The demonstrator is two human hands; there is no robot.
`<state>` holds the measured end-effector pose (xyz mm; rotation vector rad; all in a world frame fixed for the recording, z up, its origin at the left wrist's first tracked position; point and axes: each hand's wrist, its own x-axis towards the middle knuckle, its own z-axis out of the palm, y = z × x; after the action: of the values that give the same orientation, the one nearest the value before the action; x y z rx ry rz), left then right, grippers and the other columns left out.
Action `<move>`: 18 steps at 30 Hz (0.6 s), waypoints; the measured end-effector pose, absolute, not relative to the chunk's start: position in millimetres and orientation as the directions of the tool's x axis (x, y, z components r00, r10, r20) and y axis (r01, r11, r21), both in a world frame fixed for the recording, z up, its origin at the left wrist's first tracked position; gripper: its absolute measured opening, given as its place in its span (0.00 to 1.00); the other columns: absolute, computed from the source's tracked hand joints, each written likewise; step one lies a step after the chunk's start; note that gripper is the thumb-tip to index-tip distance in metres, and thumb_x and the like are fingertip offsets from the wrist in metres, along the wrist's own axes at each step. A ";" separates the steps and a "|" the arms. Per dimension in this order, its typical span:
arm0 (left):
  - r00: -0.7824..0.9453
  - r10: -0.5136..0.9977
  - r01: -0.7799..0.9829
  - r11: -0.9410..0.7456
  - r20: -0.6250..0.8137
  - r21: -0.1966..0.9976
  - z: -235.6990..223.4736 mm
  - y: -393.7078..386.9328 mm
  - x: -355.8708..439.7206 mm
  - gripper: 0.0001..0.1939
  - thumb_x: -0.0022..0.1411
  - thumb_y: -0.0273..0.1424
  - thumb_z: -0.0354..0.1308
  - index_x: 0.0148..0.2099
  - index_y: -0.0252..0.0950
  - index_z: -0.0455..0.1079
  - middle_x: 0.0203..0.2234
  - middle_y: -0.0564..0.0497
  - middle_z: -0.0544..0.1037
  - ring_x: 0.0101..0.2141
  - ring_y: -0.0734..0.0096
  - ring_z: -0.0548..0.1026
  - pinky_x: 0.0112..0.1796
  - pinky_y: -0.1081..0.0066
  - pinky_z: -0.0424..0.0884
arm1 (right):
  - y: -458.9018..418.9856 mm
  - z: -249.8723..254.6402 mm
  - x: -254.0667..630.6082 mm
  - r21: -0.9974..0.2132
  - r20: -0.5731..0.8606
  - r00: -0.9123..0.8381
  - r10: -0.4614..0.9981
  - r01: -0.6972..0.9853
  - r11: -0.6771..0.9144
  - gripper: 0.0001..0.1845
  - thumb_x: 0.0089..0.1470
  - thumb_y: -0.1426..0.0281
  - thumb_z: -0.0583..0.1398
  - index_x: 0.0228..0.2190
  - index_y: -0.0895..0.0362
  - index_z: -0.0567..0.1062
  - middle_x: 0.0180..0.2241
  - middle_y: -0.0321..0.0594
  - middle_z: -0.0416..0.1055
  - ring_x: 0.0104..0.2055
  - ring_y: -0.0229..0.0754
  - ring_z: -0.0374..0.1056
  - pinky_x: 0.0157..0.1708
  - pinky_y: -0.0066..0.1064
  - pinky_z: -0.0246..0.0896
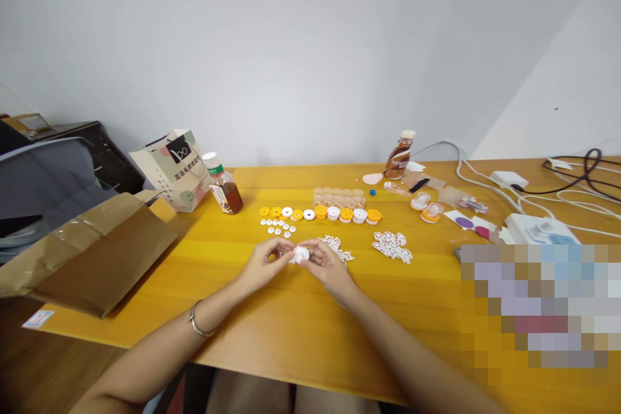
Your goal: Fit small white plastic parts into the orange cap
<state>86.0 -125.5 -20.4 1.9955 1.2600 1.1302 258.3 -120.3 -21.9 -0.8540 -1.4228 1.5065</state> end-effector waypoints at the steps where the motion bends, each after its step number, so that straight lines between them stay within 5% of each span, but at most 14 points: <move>1: 0.211 0.897 0.487 -0.441 0.388 0.754 -18.5 -124.1 82.6 0.09 0.56 0.31 0.52 0.39 0.34 0.67 0.30 0.50 0.74 0.30 0.75 0.71 0.31 0.75 0.66 | -119.9 -22.4 258.7 -0.991 0.079 -0.379 0.922 -0.131 0.031 0.15 0.42 0.64 0.63 0.35 0.52 0.68 0.35 0.38 0.72 0.40 0.42 0.67 0.44 0.36 0.59; 4: 0.244 0.880 0.577 -0.470 0.408 0.668 -12.2 -119.2 68.9 0.08 0.57 0.31 0.51 0.38 0.34 0.67 0.30 0.51 0.73 0.31 0.74 0.70 0.33 0.74 0.66 | -118.7 -24.1 259.8 -0.993 0.062 -0.340 0.938 -0.116 0.024 0.16 0.42 0.64 0.63 0.35 0.52 0.68 0.35 0.38 0.72 0.40 0.42 0.67 0.44 0.36 0.59; 10: 0.470 0.854 0.697 -0.515 0.225 0.499 -11.7 -115.9 52.7 0.05 0.55 0.27 0.52 0.34 0.34 0.68 0.29 0.51 0.72 0.31 0.74 0.70 0.34 0.74 0.65 | -119.5 -22.5 260.1 -0.996 0.036 -0.298 0.954 -0.094 0.008 0.15 0.41 0.65 0.63 0.34 0.52 0.69 0.35 0.37 0.73 0.40 0.41 0.67 0.42 0.34 0.59; 18: 0.505 0.840 0.731 -0.538 0.196 0.419 -15.0 -117.3 57.3 0.05 0.56 0.28 0.52 0.34 0.34 0.68 0.29 0.49 0.72 0.32 0.72 0.69 0.35 0.74 0.65 | -121.2 -20.3 259.3 -0.997 0.050 -0.287 0.957 -0.075 0.030 0.15 0.41 0.64 0.63 0.34 0.52 0.69 0.36 0.39 0.73 0.40 0.42 0.67 0.42 0.34 0.60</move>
<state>57.3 -117.3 -15.0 2.4689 1.3246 0.5516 259.3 -121.2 -20.3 -0.9747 -1.3846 1.4211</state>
